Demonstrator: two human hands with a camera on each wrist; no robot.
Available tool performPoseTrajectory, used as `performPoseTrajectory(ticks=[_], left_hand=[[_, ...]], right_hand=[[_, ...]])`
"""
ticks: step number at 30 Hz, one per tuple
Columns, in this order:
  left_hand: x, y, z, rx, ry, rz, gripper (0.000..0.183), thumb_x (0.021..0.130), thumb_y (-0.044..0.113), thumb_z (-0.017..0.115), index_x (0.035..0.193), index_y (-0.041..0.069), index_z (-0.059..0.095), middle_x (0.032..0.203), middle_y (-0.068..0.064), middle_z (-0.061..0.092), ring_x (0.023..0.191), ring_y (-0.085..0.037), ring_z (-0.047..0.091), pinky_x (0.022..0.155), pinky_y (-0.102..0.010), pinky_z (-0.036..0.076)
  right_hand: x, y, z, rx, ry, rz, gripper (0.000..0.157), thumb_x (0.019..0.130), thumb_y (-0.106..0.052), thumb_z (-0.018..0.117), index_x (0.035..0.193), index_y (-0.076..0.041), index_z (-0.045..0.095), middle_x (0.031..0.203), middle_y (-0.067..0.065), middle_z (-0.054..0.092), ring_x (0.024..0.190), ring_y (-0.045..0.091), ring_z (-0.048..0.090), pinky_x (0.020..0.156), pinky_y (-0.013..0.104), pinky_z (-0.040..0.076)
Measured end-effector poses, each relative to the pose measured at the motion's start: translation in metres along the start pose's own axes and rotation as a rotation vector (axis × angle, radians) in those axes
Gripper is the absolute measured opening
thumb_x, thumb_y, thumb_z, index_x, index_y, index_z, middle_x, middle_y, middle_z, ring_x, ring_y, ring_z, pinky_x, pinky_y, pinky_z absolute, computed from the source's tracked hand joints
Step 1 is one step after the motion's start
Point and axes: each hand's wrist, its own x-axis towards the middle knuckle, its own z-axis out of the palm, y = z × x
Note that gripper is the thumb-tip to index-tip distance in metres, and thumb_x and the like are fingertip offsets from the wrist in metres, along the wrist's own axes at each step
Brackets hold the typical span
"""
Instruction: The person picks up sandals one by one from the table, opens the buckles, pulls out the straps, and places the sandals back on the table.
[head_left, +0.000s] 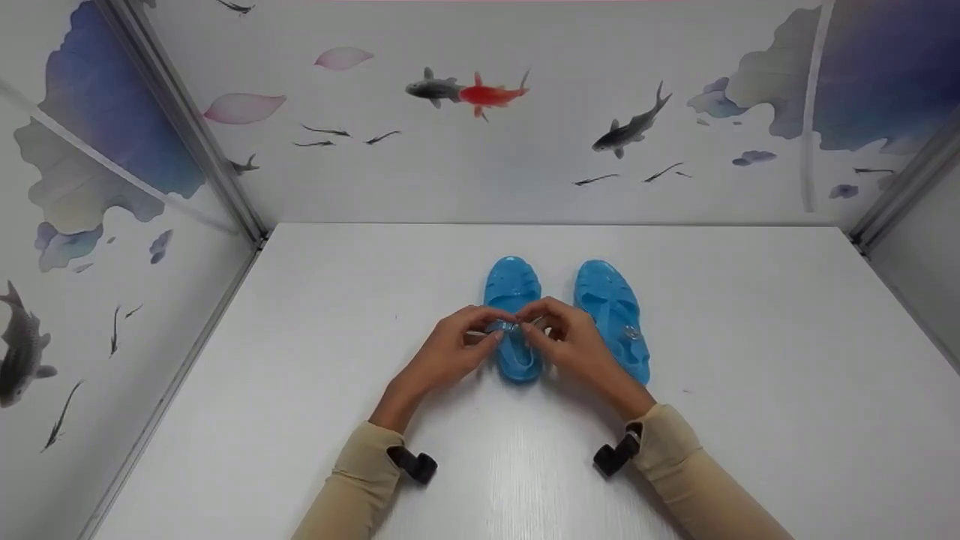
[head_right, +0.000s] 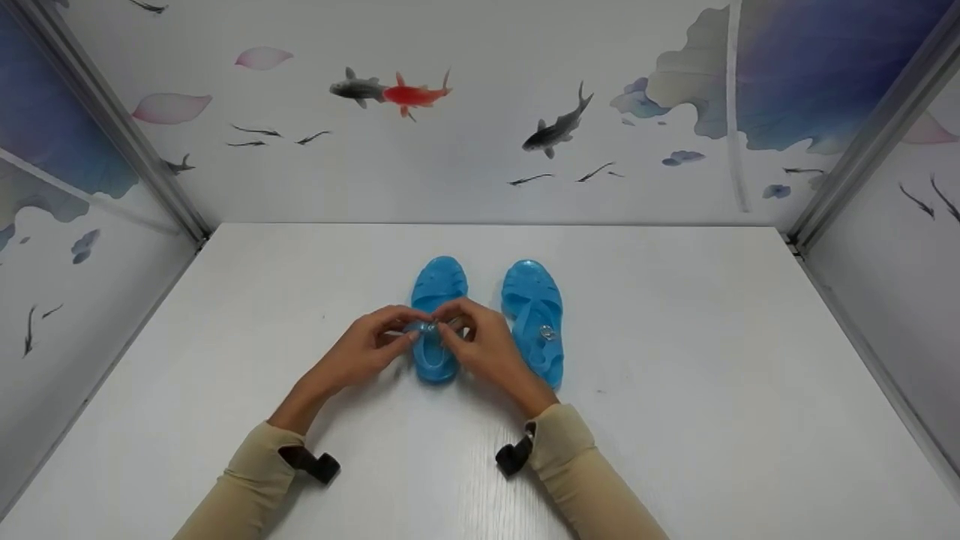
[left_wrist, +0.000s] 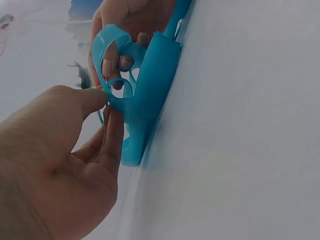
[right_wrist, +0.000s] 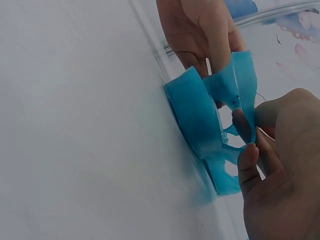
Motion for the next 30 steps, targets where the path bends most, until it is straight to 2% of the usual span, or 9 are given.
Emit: performPoseTrajectory(ticks=[8,15,19,25,30], left_hand=[[0.001,-0.005,0.001,-0.058,0.019,-0.026,0.028,0.109,0.037,0.066,0.137,0.033,0.064,0.137,0.006,0.07,0.126,-0.013,0.071,0.112,-0.039,0.058],[0.002,-0.004,0.003,-0.074,0.044,-0.024,0.026,0.109,0.033,0.068,0.135,0.03,0.064,0.135,0.003,0.071,0.123,-0.015,0.072,0.109,-0.04,0.06],[0.002,-0.002,0.005,-0.053,0.078,-0.022,0.026,0.108,0.032,0.069,0.133,0.028,0.064,0.133,0.001,0.073,0.123,-0.018,0.073,0.107,-0.04,0.061],[0.004,-0.001,0.009,0.018,0.131,-0.033,0.029,0.104,0.036,0.075,0.13,0.027,0.066,0.129,0.003,0.074,0.117,-0.013,0.076,0.102,-0.032,0.063],[0.005,0.001,0.012,0.055,0.16,-0.015,0.031,0.102,0.037,0.077,0.128,0.023,0.066,0.125,0.001,0.076,0.113,-0.012,0.077,0.098,-0.029,0.064]], right_hand=[[0.001,-0.001,0.003,-0.031,0.0,0.0,0.019,0.106,-0.019,0.073,0.124,-0.019,0.075,0.109,-0.002,0.079,0.087,0.015,0.069,0.071,0.024,0.054],[0.0,0.001,0.003,-0.056,-0.014,-0.036,0.02,0.106,-0.021,0.073,0.125,-0.02,0.077,0.108,-0.003,0.078,0.087,0.014,0.069,0.072,0.024,0.055],[-0.001,0.001,0.003,-0.06,-0.014,-0.041,0.021,0.106,-0.022,0.073,0.126,-0.021,0.077,0.107,-0.003,0.078,0.088,0.013,0.068,0.072,0.023,0.055],[-0.001,0.001,0.003,-0.064,-0.013,-0.03,0.024,0.104,-0.027,0.076,0.127,-0.023,0.078,0.106,-0.004,0.077,0.09,0.012,0.068,0.073,0.023,0.054],[-0.001,0.002,0.003,-0.07,-0.016,-0.038,0.023,0.104,-0.026,0.076,0.127,-0.025,0.079,0.106,-0.004,0.077,0.09,0.013,0.068,0.073,0.024,0.055]])
